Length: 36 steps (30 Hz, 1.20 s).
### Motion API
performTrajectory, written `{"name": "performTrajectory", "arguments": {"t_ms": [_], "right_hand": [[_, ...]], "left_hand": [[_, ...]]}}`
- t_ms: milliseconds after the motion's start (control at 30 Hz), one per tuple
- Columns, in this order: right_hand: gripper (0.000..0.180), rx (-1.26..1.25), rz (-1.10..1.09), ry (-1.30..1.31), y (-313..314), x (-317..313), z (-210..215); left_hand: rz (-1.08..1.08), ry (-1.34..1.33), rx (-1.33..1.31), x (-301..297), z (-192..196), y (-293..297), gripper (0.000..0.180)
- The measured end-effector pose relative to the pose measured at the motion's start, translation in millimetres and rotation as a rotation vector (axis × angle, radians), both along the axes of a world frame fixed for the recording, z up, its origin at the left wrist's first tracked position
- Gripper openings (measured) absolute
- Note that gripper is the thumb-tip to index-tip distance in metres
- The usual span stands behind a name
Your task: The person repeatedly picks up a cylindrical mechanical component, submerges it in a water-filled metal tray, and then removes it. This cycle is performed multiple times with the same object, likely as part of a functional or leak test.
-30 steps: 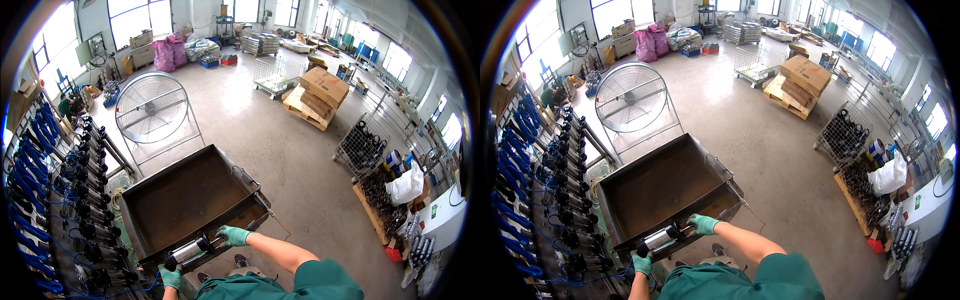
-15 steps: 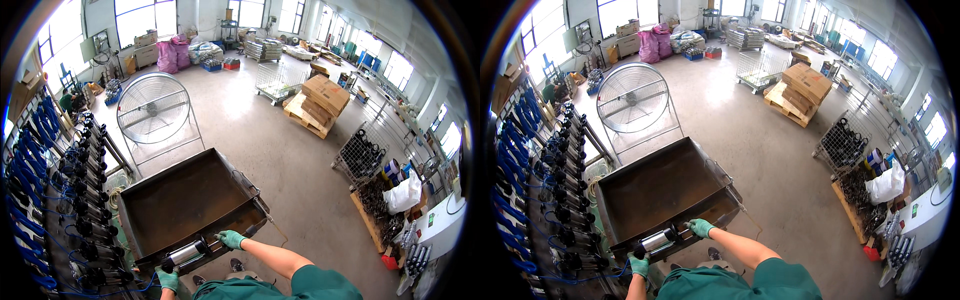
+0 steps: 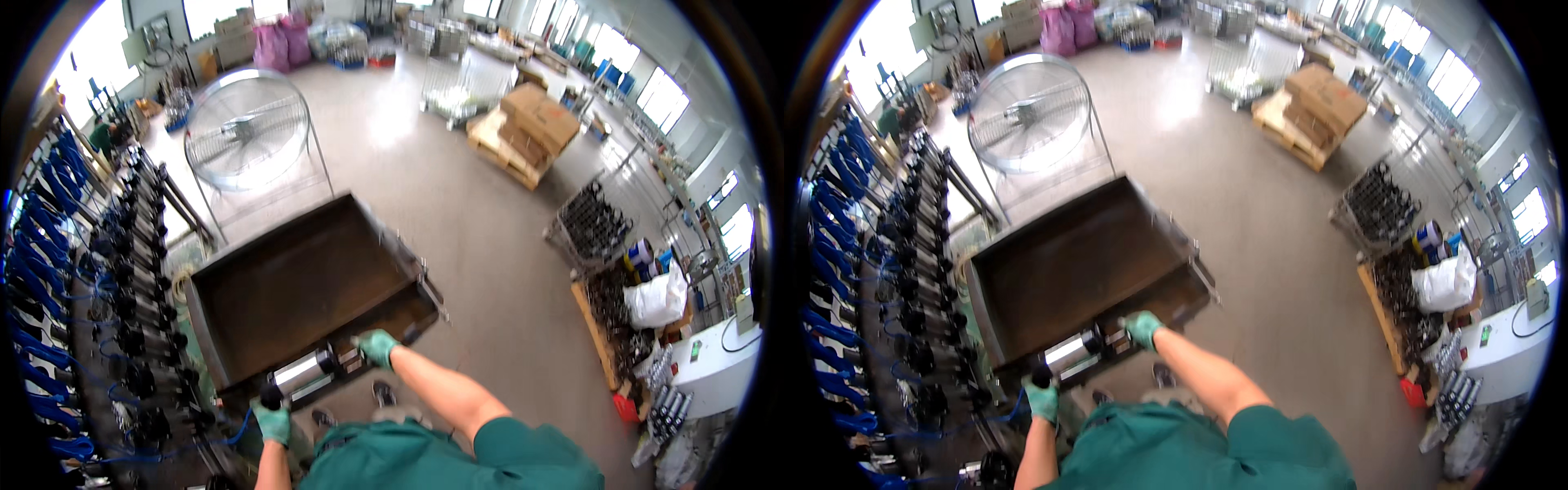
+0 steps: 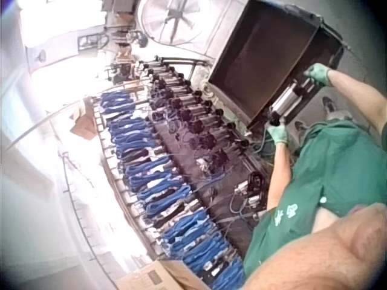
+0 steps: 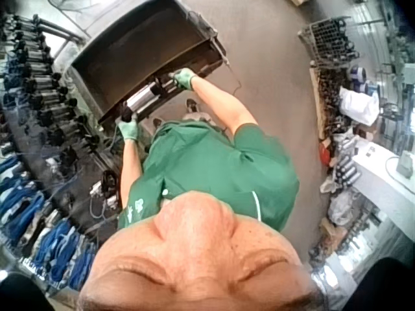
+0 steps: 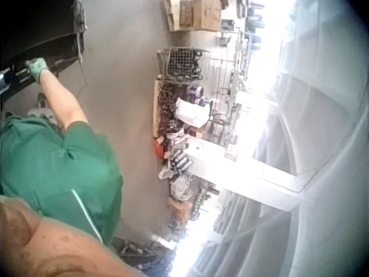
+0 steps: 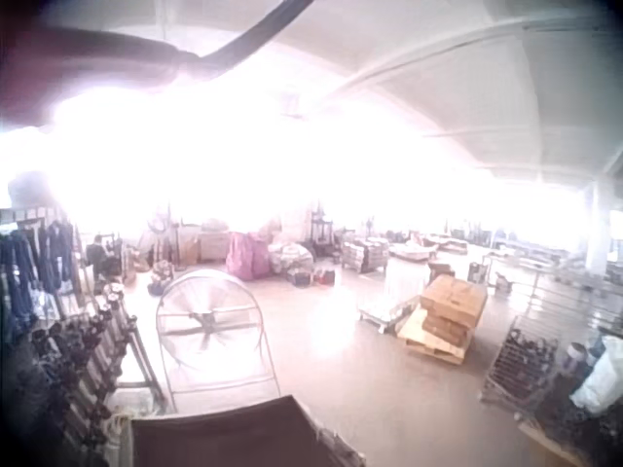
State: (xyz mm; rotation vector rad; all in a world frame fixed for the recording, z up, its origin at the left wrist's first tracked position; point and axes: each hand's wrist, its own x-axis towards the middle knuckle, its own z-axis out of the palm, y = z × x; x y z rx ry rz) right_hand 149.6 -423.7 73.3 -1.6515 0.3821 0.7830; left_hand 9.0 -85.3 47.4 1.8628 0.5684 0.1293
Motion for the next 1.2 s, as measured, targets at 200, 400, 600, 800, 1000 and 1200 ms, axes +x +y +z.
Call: {"name": "performTrajectory", "arguments": {"t_ms": [200, 400, 600, 800, 1000, 1200], "right_hand": [[0.045, -0.614, -0.147, -0.653, -51, -9, 9], [0.058, -1.018, -0.321, -0.497, -187, -28, -61], [0.06, -0.766, -0.187, -0.282, -167, 59, -15], [0.052, -0.831, -0.039, -0.289, -148, 107, -1], [0.014, -0.499, 0.076, -0.419, -112, 44, 15], [0.02, 0.055, -0.129, -0.028, -57, 5, 29]], "left_hand": [[-0.02, 0.092, 0.097, -9, 3, 7, 0.063], [-0.093, 0.123, 0.152, -3, 22, -3, 0.06], [-0.059, 0.165, 0.116, -4, 24, 2, 0.064], [-0.077, 0.185, 0.181, -1, 37, -7, 0.06], [-0.037, 0.188, 0.201, -1, 38, -6, 0.067], [-0.053, 0.183, 0.191, -2, 44, -4, 0.07]]}}
